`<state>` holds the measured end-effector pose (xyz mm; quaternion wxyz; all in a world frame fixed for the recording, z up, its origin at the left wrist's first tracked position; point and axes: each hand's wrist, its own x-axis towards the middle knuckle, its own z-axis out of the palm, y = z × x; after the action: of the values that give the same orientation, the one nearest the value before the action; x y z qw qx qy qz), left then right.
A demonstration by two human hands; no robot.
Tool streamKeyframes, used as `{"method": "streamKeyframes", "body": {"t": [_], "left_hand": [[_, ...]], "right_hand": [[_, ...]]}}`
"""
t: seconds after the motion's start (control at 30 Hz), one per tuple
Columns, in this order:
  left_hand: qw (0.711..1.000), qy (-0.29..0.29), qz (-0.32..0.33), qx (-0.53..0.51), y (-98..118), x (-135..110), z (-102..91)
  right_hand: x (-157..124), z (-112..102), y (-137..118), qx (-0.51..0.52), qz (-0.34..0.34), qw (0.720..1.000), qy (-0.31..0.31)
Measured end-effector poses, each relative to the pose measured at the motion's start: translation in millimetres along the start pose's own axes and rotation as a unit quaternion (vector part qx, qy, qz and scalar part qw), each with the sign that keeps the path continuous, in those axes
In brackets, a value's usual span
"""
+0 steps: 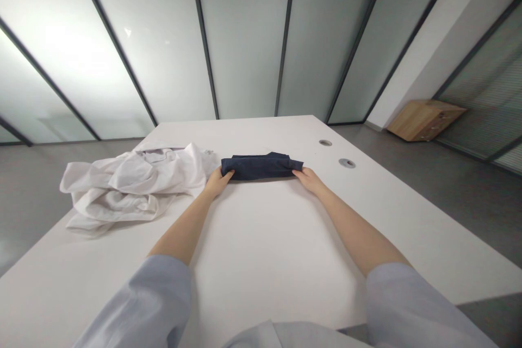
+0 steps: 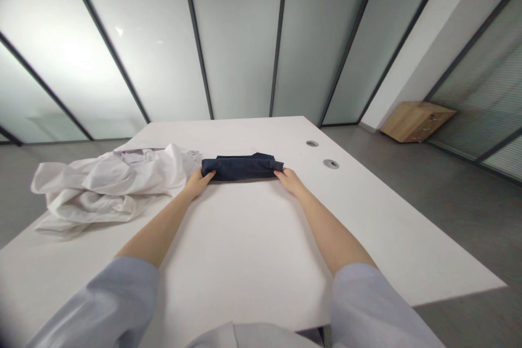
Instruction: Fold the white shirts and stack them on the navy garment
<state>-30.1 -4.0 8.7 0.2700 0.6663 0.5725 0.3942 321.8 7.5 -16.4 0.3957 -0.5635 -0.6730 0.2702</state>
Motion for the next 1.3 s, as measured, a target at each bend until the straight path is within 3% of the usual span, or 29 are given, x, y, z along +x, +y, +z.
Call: {"method": "streamKeyframes", "body": {"t": [0.2, 0.37, 0.63, 0.8, 1.0, 1.13, 1.3], "left_hand": [[0.998, 0.031, 0.010, 0.046, 0, 0, 0.2], [0.996, 0.045, 0.033, 0.070, -2, 3, 2.1], [0.985, 0.080, -0.036, 0.149, -6, 3, 5.4], [0.973, 0.100, 0.024, 0.207, -1, -2, 3.7], [0.957, 0.066, 0.124, 0.253, 5, -5, 1.5], [0.977, 0.008, 0.092, 0.193, -1, -1, 1.6], [0.985, 0.002, 0.076, 0.156, -7, 2, 0.8]], "right_hand": [[0, 2, -5, -0.010, -0.013, 0.999, 0.029], [1, 4, -7, -0.074, -0.027, 0.997, 0.014], [-1, 5, -9, -0.235, -0.018, 0.971, 0.041], [-2, 1, 0, -0.235, 0.022, 0.969, 0.078], [3, 1, 13, -0.198, -0.028, 0.976, 0.090], [3, 2, 12, -0.241, -0.055, 0.967, 0.058], [2, -1, 7, -0.264, -0.056, 0.962, 0.040]]}}
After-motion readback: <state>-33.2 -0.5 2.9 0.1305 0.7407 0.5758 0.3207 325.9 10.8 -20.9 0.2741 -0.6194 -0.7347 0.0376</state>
